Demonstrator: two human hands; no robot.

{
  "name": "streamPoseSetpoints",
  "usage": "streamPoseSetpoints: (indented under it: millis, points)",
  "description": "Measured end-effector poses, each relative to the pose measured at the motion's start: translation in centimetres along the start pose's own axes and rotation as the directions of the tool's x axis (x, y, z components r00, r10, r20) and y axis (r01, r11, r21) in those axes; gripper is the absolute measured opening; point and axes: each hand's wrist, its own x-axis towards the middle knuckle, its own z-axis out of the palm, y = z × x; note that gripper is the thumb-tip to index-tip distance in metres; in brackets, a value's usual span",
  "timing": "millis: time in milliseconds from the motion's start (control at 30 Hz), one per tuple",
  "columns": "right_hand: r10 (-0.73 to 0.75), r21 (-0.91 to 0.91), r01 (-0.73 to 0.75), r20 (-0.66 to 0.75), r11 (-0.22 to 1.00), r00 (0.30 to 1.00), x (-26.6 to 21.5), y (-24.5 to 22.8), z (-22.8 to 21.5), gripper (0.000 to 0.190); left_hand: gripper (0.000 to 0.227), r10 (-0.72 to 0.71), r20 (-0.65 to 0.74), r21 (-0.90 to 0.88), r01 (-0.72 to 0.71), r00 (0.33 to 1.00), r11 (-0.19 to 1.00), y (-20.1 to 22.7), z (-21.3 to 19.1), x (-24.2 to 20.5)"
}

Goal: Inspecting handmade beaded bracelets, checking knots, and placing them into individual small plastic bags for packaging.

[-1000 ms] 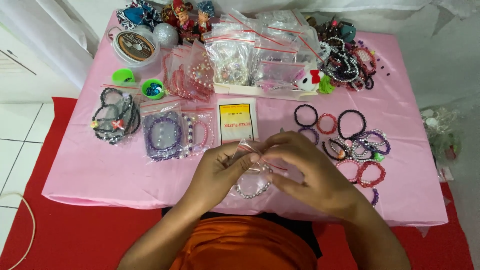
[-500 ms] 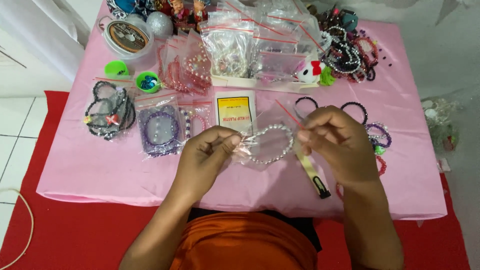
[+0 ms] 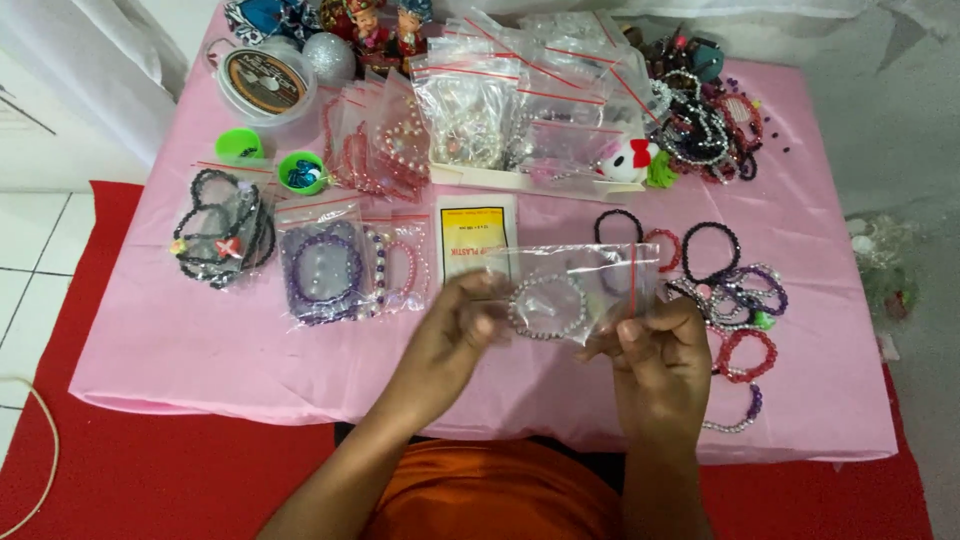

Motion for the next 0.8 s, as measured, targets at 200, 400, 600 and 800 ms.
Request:
streamPoseSetpoints:
  millis: [200,400,600,800]
  points:
    - [-0.008,-0.066,0.006,-0.022,0.998,1.000,0.2,-0.3,-0.1,0.012,0.029,-0.236,-0.019,-0.224,0.226,0.972,0.948,0.0,1.0,-0.8]
    - [-0.008,-0.058,0.008,0.008,0.998,1.000,-0.1,0.0,-0.8,0.012,0.027,-0.203,-0.080,-0.223,0.181,0.976,0.958,-0.9,-0.1,-1.1]
    - [0.086,-0.045,-0.082,0.084,0.996,0.993,0.2,-0.5,-0.2,0.023,0.015,-0.210,-0.065,-0.031,0.208,0.976,0.978,1.2,-1.0,-2.1]
    - [0.254,-0.242,-0.211,0.162,0.947,0.953,-0.1,-1.0,-1.5,0.023,0.060,-0.328,-0.051,0.206,0.331,0.943,0.921,2.2,-2.0,-3.0]
